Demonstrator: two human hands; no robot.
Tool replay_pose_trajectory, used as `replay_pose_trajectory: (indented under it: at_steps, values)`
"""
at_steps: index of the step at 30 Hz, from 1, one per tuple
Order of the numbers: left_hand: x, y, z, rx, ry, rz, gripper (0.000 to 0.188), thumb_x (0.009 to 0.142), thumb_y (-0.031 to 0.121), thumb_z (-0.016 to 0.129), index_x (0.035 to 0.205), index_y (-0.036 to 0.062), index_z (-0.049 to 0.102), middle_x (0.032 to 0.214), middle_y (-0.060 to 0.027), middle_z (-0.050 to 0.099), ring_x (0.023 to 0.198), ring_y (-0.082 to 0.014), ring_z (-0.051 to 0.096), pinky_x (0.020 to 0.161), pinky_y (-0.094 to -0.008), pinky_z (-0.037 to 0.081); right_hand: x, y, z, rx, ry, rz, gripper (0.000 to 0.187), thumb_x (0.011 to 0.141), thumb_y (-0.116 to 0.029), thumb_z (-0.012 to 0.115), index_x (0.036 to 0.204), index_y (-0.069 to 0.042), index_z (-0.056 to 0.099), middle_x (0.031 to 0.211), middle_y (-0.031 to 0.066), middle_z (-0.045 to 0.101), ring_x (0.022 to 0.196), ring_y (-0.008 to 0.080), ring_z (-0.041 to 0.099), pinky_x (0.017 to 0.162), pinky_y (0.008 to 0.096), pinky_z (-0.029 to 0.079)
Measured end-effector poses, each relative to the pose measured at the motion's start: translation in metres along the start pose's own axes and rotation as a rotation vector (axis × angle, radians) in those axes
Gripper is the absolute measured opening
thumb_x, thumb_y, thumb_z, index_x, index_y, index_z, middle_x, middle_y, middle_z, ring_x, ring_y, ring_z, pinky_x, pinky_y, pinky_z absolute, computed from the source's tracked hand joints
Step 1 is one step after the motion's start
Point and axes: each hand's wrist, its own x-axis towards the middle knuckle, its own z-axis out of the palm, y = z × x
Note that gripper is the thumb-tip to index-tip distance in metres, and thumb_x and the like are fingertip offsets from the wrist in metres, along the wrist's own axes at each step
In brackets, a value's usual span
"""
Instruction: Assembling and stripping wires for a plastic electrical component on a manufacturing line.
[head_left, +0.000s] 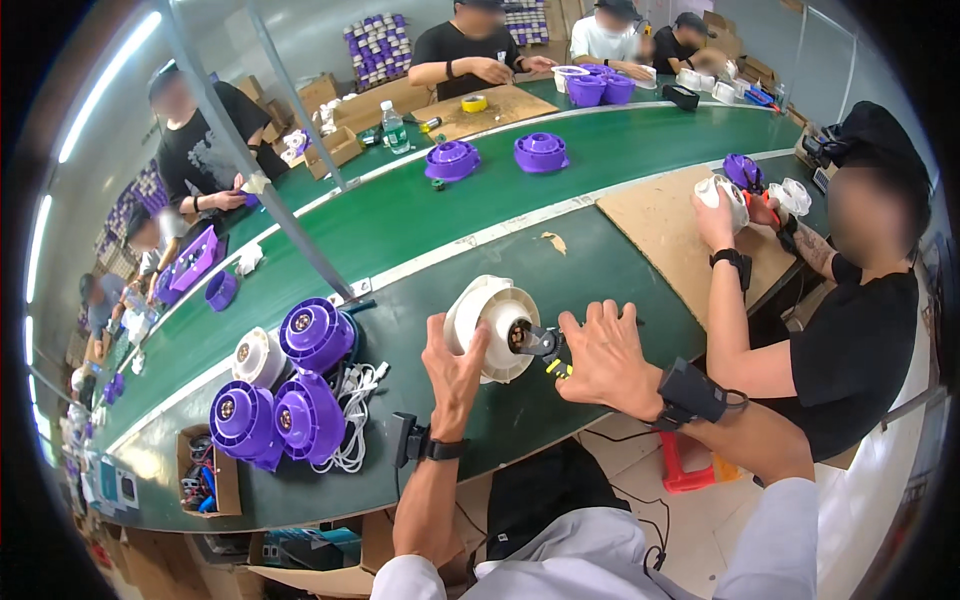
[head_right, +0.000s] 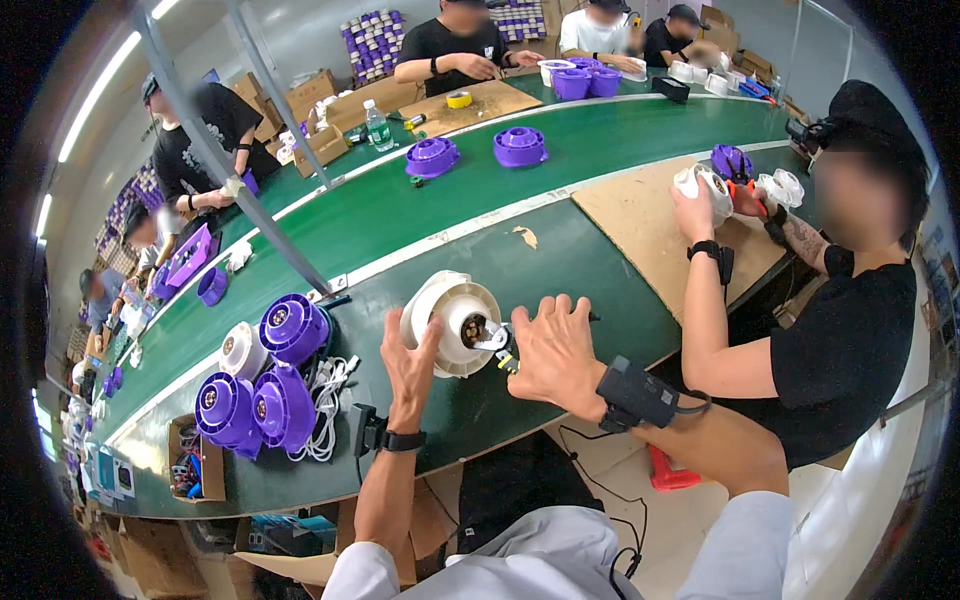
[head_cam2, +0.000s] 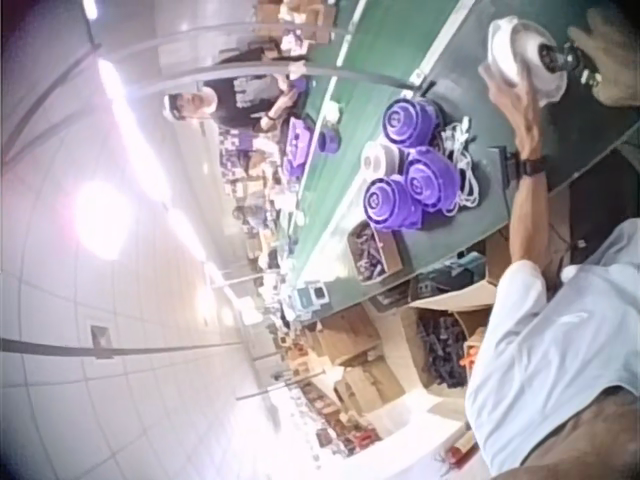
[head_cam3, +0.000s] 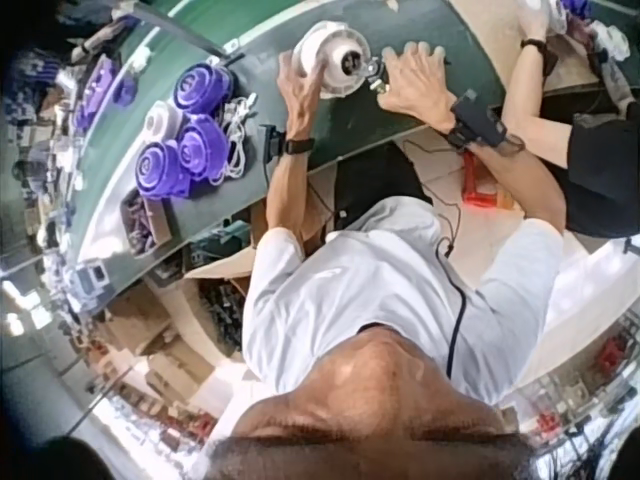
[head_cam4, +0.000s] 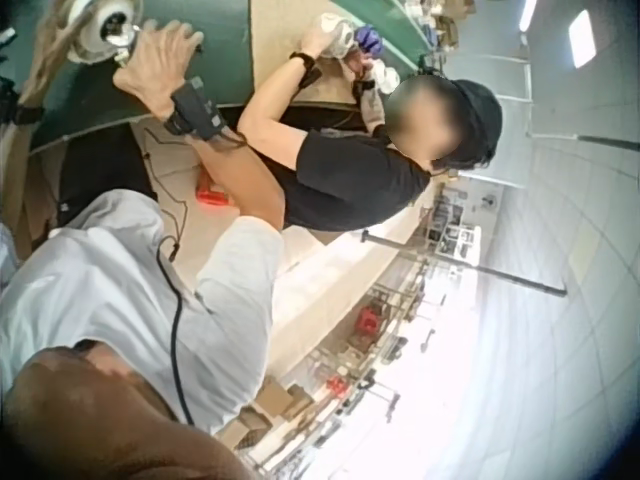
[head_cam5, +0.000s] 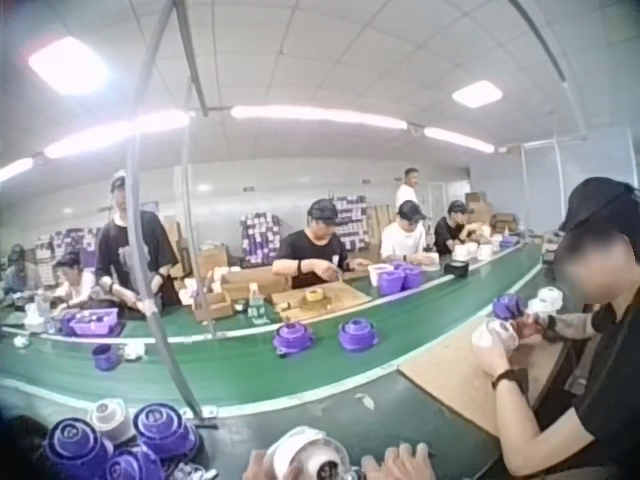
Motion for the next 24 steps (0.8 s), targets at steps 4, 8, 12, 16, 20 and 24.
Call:
replay_pose_trajectory:
  at_steps: [4, 8, 12, 16, 20, 24]
  values:
    - [-0.001, 0.012, -0.001, 0.030, -0.049, 0.008, 0.040, 0.084, 0.025, 0.076, 0.105, -0.0017, 0.054, 0.088, -0.0223, 0.068, 0.080, -0.0304, 0.071, 0.070, -0.0380, 0.056, 0.010, 0.006, -0.003, -0.078, -0.056, -0.071, 0.042, 0.056, -0.027, 0.067, 0.089, -0.002, 0.061, 0.078, 0.0185, 0.055, 0.077, 0.0325, 0.053, 0.071, 0.0427, 0.034]
    - [-0.004, 0.009, 0.002, 0.107, 0.001, 0.074, 0.041, 0.083, 0.025, 0.076, 0.104, -0.0015, 0.052, 0.088, -0.0241, 0.066, 0.080, -0.0359, 0.070, 0.070, -0.0405, 0.055, 0.009, 0.006, 0.004, -0.160, -0.025, -0.150, 0.042, 0.055, -0.028, 0.068, 0.087, -0.002, 0.058, 0.075, 0.0167, 0.056, 0.072, 0.0298, 0.055, 0.068, 0.0407, 0.035]
    - [-0.001, 0.011, 0.009, 0.171, 0.030, 0.123, 0.043, 0.084, 0.027, 0.077, 0.103, -0.0016, 0.051, 0.090, -0.0247, 0.063, 0.080, -0.0414, 0.066, 0.069, -0.0441, 0.052, 0.007, 0.004, 0.004, -0.312, 0.071, -0.226, 0.049, 0.053, -0.029, 0.069, 0.091, 0.000, 0.059, 0.074, 0.0155, 0.055, 0.071, 0.0272, 0.054, 0.067, 0.0386, 0.034]
    - [-0.001, 0.008, 0.006, 0.241, 0.061, 0.188, 0.043, 0.083, 0.027, 0.078, 0.101, -0.0017, 0.050, 0.090, -0.0243, 0.061, 0.080, -0.0417, 0.064, 0.069, -0.0450, 0.052, 0.007, -0.002, 0.005, -0.237, 0.031, -0.188, 0.052, 0.054, -0.030, 0.070, 0.094, 0.003, 0.061, 0.076, 0.0180, 0.058, 0.072, 0.0308, 0.057, 0.068, 0.0402, 0.038]
    - [-0.001, 0.012, 0.004, 0.194, 0.014, 0.192, 0.043, 0.083, 0.026, 0.078, 0.100, -0.0017, 0.050, 0.090, -0.0242, 0.061, 0.080, -0.0412, 0.064, 0.070, -0.0450, 0.052, -0.004, -0.002, -0.005, 0.234, -0.236, 0.120, 0.056, 0.059, -0.034, 0.071, 0.097, 0.007, 0.064, 0.080, 0.0268, 0.067, 0.078, 0.0430, 0.066, 0.073, 0.0461, 0.051]
    - [-0.003, 0.013, 0.003, 0.206, -0.034, 0.195, 0.042, 0.083, 0.026, 0.078, 0.099, -0.0015, 0.050, 0.088, -0.0234, 0.061, 0.079, -0.0405, 0.064, 0.069, -0.0446, 0.051, -0.004, 0.002, -0.018, 0.520, -0.485, 0.313, 0.052, 0.058, -0.033, 0.071, 0.094, 0.006, 0.067, 0.076, 0.0230, 0.069, 0.076, 0.0383, 0.069, 0.073, 0.0409, 0.054]
